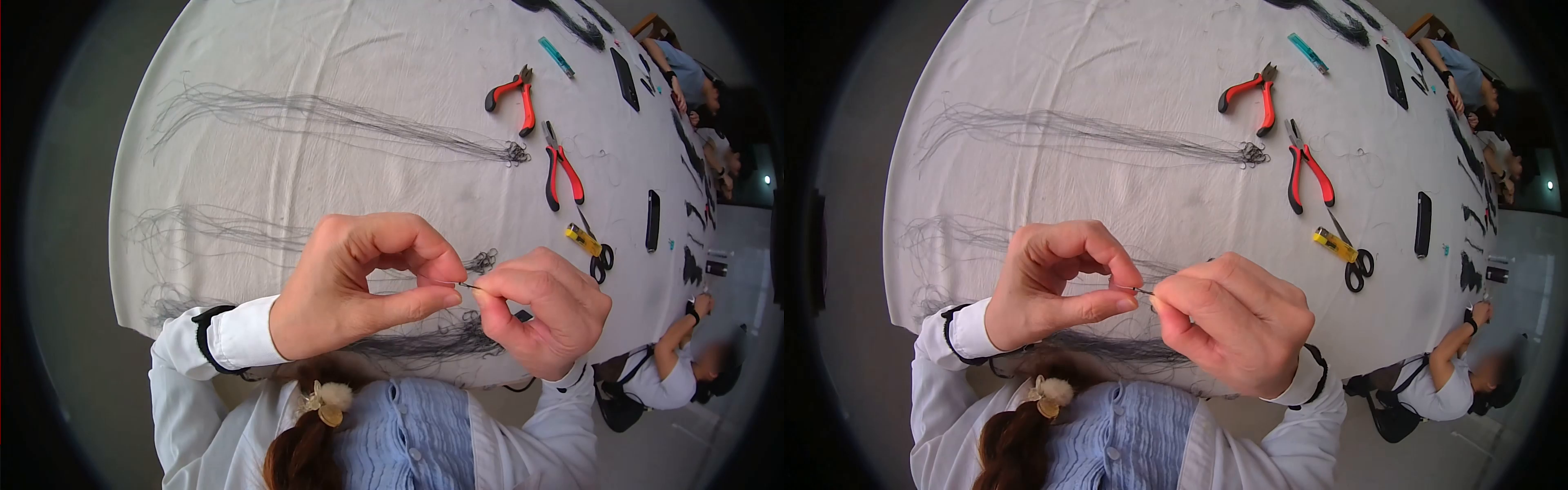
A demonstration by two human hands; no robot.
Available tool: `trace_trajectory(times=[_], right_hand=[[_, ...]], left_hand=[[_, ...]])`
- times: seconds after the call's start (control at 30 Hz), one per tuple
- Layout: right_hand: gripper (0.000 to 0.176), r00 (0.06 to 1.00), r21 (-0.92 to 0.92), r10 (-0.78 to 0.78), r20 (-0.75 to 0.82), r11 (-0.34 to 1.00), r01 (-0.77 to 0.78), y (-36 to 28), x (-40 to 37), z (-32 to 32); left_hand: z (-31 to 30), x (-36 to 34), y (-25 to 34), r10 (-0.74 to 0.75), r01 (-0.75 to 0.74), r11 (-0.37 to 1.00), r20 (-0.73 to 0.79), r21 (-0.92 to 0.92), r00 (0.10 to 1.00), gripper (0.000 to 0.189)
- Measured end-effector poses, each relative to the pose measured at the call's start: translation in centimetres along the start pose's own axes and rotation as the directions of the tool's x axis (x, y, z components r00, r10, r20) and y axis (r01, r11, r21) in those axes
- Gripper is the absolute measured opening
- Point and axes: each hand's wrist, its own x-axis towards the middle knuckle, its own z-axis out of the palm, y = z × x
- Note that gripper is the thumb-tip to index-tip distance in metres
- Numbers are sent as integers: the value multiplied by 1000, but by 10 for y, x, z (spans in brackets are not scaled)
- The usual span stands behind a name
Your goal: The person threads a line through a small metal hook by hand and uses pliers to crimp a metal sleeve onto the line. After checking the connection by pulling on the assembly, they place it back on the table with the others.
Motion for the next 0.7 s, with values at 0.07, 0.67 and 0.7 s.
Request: trace_trajectory(times=[0.07, 0.67, 0.7], right_hand=[[25, 1000, -2, -28, 13, 1000, 28, 1, 0, 1], [20, 939, -273, -341, -28, 907, 321, 7, -2, 13], [20, 940, -272, -341, -28, 907, 321, 7, -3, 12]], left_hand=[[0, 0, 1, -2, 2, 1000, 8, 21, 1000, 11], [-5, 2, -1, -152, 155, 983, 40, -100, 988, 7], [-4, 1, 0, -153, 156, 983, 40, -100, 988, 7]])
